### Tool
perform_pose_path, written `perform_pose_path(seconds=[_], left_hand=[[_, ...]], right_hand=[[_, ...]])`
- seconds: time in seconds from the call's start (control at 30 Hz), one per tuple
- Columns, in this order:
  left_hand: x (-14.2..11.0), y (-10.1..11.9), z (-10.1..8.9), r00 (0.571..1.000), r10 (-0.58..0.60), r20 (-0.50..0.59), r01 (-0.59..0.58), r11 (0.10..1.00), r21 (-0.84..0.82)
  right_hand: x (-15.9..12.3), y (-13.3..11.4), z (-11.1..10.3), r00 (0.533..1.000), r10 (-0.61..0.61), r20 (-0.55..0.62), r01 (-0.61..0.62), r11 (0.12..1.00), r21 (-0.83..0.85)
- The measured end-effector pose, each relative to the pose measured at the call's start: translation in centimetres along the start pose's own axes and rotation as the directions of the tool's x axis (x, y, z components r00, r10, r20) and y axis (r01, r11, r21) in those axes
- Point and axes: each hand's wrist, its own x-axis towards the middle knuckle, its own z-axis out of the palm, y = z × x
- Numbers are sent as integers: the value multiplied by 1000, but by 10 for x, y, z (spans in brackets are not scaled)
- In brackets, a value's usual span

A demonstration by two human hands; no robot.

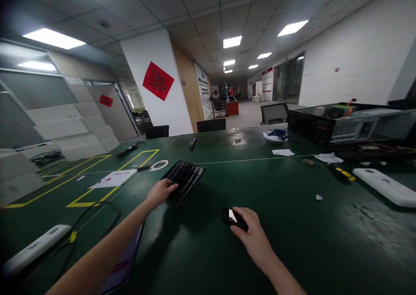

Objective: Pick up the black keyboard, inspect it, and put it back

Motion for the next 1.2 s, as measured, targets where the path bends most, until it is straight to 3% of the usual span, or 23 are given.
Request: perform_pose_path(seconds=[0.07,0.2,0.3,0.43,0.6,0.93,1.03,1.13,1.2], left_hand=[[-31,32,19,968,249,-29,-248,939,-239],[-89,77,56,886,459,-70,-435,768,-470],[-110,91,68,864,499,-62,-452,717,-530],[-115,92,68,841,539,-39,-447,653,-611],[-121,88,71,828,561,-8,-445,649,-617],[-129,92,70,809,585,54,-391,605,-694],[-127,94,65,852,519,69,-277,559,-782],[-121,93,61,926,312,213,77,397,-915],[-116,90,61,920,206,334,283,242,-928]], right_hand=[[0,0,0,999,-42,-1,42,999,20],[1,10,1,989,-146,-38,150,977,152],[3,21,3,988,-146,-57,157,936,316],[9,29,8,982,-168,-88,189,917,352],[20,23,23,990,-57,-130,118,841,527],[14,14,15,998,-62,-17,63,865,498],[12,9,16,998,-51,22,33,871,491],[10,3,17,998,-48,46,20,872,489],[9,-1,18,998,-49,40,23,868,495]])
